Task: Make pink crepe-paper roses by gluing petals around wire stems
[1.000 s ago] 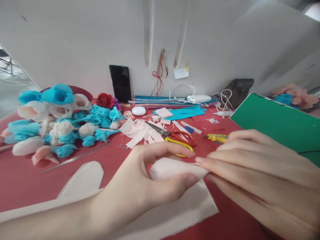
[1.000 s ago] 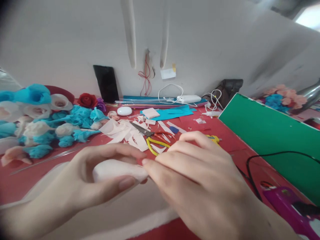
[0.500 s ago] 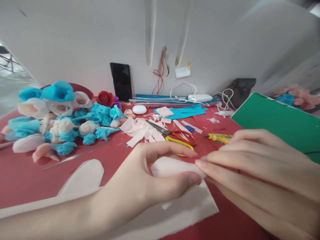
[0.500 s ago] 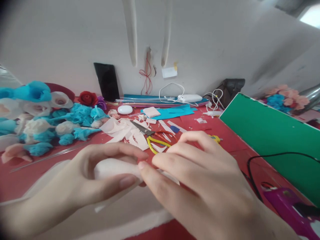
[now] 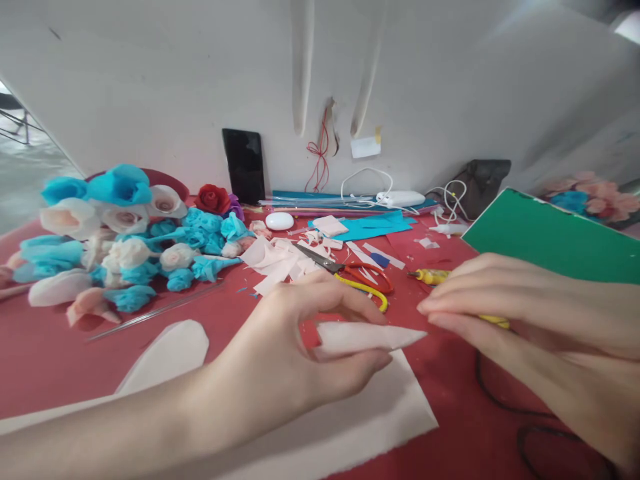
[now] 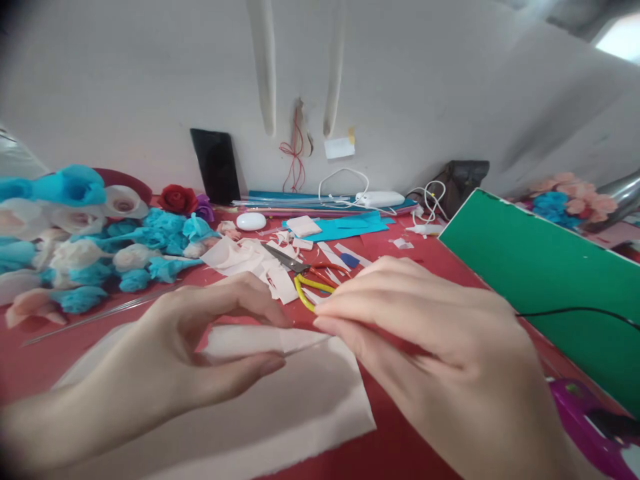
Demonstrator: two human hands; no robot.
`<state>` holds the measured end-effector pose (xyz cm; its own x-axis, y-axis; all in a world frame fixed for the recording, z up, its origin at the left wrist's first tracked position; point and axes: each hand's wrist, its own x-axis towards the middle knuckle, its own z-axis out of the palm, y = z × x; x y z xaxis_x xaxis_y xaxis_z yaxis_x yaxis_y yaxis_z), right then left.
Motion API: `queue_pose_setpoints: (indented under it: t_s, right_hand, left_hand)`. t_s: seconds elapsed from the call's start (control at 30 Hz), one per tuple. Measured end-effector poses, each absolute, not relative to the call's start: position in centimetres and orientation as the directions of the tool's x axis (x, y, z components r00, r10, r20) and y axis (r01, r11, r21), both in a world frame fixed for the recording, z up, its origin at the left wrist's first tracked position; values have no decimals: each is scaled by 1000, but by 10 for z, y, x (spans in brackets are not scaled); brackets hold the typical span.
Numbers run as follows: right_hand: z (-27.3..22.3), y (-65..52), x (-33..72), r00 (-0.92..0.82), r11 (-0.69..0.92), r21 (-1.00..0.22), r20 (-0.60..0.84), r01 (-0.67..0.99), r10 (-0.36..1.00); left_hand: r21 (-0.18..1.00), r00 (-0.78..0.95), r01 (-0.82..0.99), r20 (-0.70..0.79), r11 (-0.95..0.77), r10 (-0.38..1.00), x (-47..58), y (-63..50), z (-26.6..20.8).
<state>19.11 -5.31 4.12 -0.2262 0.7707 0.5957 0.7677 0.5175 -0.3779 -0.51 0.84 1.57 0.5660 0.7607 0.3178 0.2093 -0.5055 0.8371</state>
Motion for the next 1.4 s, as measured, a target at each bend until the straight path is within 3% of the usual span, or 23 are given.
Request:
queue_pose_setpoints:
  t_s: [0.1,0.23,0.33,0.43,0.57,0.67,0.77,0.87,1.07,1.23,1.4]
  right_hand:
    - [41,-50,190,-143,420,-364,589,831,795]
    - [38,-43,193,-182,339,-486,342,805,922]
    - [32,-36,196,-274,295,-589,128,752,953]
    - [26,-31,196,-385,279,-677,-7,681,923]
    - [23,-28,195,-402,254,-733,-29,631,915]
    - [25,-27,193,-393,204,-802,-41,561,919]
    - [26,-27,189,-328,45,-904,-107,426,939]
    - [24,-28,186,-297,-94,-967,-164,238,940]
    - [12,-29,179,-324,-154,-983,-114,-99,939]
    - [7,-28,172,-346,-223,-962,-157,-159,925]
    - [6,-29,171,-429,-174,-963,-71,-205,900]
  left_hand:
    - [712,586,200,464,-673,665,-5,12,14]
    - [560,666,131,561,-818,491,-7,18,11]
    - [558,713,112,532,-823,458,-7,20,10]
    - [609,719,155,471,-778,512,-7,20,10]
    - [741,647,203,389,-640,656,-8,19,9]
    - [887,624,90,305,-454,719,-9,19,9]
    - [961,584,-79,260,-265,769,-8,20,10]
    - [977,565,-191,185,-91,804,-6,19,10]
    - [993,716,-80,-5,89,698,-4,17,4]
    - [968,714,-132,-56,213,698,-1,15,1]
    - [935,743,-203,-47,292,668,-2,13,0]
